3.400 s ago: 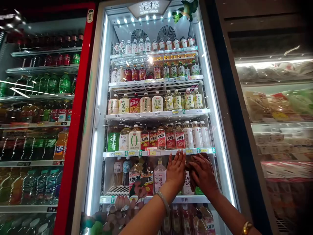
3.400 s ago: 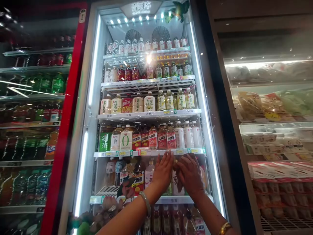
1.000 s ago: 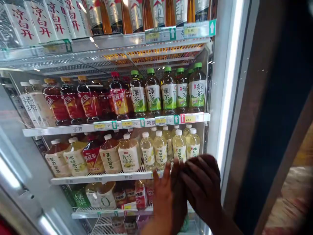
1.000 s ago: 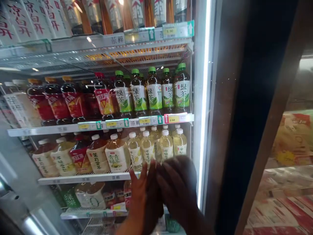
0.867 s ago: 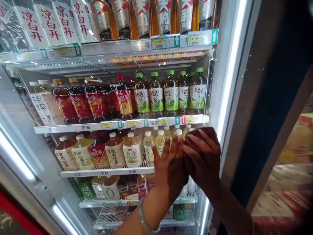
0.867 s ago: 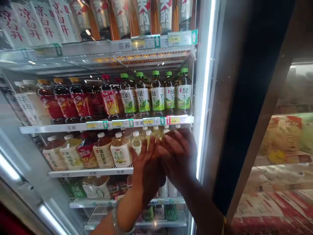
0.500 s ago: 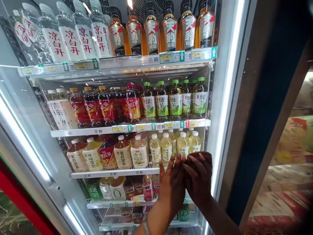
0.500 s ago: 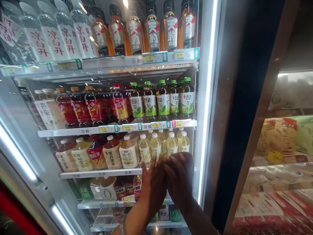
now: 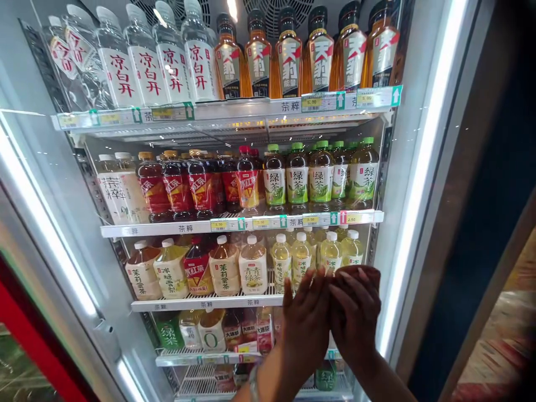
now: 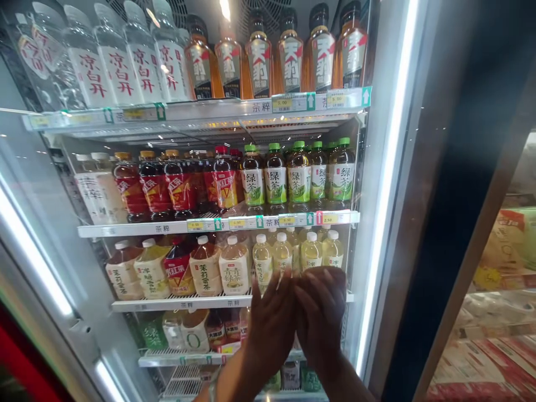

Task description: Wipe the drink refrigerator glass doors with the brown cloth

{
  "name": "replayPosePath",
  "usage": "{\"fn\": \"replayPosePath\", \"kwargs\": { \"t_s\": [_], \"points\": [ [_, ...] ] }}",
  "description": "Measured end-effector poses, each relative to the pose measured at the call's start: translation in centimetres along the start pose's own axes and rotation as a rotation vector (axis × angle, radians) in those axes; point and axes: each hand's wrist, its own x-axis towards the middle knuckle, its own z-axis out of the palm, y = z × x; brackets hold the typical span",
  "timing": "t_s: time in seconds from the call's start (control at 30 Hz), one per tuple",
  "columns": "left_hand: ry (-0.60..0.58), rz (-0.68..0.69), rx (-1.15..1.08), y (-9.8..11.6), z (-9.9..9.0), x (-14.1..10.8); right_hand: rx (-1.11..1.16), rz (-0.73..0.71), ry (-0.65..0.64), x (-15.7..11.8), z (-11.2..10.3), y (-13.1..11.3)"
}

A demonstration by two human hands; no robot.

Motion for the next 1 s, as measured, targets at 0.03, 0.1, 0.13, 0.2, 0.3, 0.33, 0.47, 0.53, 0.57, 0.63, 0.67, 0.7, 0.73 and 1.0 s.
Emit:
{"fn": "replayPosePath", "kwargs": {
  "t_s": [0.03,0.1,0.13,0.2,0.3,0.33,0.47,0.53,0.57,0.63,0.67,0.7,0.73,1.0],
  "points": [
    [-0.005,-0.011,-0.001,-0.8,-0.5,-0.6,0.01,-0.003,0.0,-0.1,0.6,-0.9],
    [-0.015,-0.029,0.018,-2.9,-1.8,-0.8,0.03,-0.066,-0.007,1.5,1.6,-2.3],
    [-0.009,-0.041,0.038,-4.0,-2.5,-0.4,0.038,-0.118,-0.013,2.9,2.1,-2.8],
    [0.014,-0.089,0.089,-6.1,-3.6,0.6,0.045,-0.199,-0.012,6.1,2.7,-3.2],
    [0.035,-0.139,0.146,-8.2,-4.8,1.6,0.008,-0.143,0.028,8.6,3.1,-3.2],
    [0.031,-0.129,0.145,-8.7,-5.1,1.6,-0.009,-0.11,0.04,8.3,3.1,-3.3],
    [0.023,-0.096,0.092,-10.0,-6.1,0.1,-0.029,-0.043,0.036,3.7,4.2,-6.1],
    [0.022,-0.084,0.063,-11.0,-6.8,-0.7,-0.018,-0.089,-0.011,2.3,5.4,-8.4],
    [0.019,-0.07,0.047,-11.7,-7.2,-1.1,-0.016,-0.135,-0.038,2.4,6.1,-9.5],
    [0.014,-0.03,0.012,-13.1,-8.0,-1.5,-0.014,-0.214,-0.066,4.3,7.1,-11.0],
    [0.017,-0.014,-0.002,-13.9,-8.4,-1.7,-0.017,-0.225,-0.061,5.7,7.4,-11.2],
    [0.021,-0.004,-0.01,-14.5,-8.7,-1.9,-0.02,-0.209,-0.038,7.0,7.5,-11.1],
    [0.024,0.001,-0.014,-15.1,-8.9,-2.0,-0.032,-0.171,-0.009,8.1,7.4,-10.8],
    [0.182,-0.051,-0.059,-16.5,-8.1,-2.9,-0.113,0.008,0.132,2.0,8.5,-12.1]
  ]
}}
